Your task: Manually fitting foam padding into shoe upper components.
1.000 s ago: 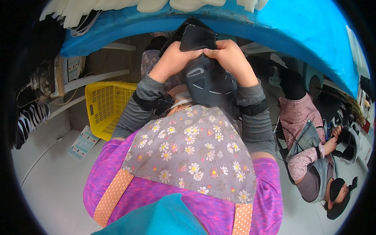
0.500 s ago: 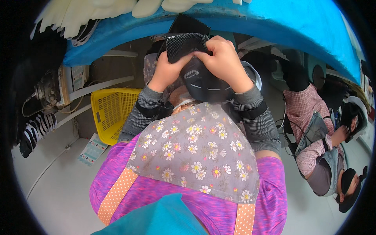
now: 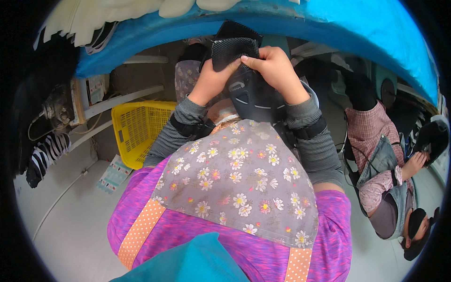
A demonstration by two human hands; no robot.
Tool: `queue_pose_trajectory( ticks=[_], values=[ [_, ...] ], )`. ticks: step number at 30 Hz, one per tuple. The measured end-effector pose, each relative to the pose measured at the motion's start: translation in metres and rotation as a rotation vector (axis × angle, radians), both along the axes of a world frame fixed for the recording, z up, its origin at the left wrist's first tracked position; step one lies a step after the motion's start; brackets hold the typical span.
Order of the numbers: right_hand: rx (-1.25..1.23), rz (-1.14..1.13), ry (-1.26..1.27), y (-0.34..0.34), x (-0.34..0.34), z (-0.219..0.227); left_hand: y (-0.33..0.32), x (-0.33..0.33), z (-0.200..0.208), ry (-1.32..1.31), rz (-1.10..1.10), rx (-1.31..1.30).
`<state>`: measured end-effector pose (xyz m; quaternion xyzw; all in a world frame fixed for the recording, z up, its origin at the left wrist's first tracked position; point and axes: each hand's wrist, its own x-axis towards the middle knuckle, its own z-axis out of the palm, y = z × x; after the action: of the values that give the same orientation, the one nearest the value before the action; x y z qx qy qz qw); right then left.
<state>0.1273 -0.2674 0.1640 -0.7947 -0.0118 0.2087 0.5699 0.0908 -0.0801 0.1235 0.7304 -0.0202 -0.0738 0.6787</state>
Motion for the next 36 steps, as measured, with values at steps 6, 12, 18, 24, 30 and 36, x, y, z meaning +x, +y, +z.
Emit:
queue_pose_trajectory(
  ticks=[6, 12, 18, 24, 30, 36],
  values=[
    [-0.042, 0.034, -0.144, -0.002, -0.008, -0.002, 0.005, 0.003, 0.009, -0.091, -0.018, 0.024],
    [-0.164, 0.071, -0.264, 0.002, -0.008, 0.011, 0.011, 0.0, 0.011, -0.028, -0.114, 0.006],
    [-0.05, 0.059, -0.077, 0.0, -0.003, 0.004, 0.005, 0.002, -0.004, 0.0, -0.109, -0.078],
    [-0.021, 0.019, 0.023, 0.004, -0.004, 0.007, 0.003, 0.001, -0.003, 0.077, -0.083, -0.171],
    [0.031, 0.021, -0.097, 0.0, -0.009, 0.001, -0.001, -0.003, 0.014, -0.053, 0.006, -0.104],
    [-0.021, 0.027, -0.157, -0.002, -0.01, 0.0, 0.0, -0.002, 0.01, 0.02, -0.035, -0.062]
  ],
)
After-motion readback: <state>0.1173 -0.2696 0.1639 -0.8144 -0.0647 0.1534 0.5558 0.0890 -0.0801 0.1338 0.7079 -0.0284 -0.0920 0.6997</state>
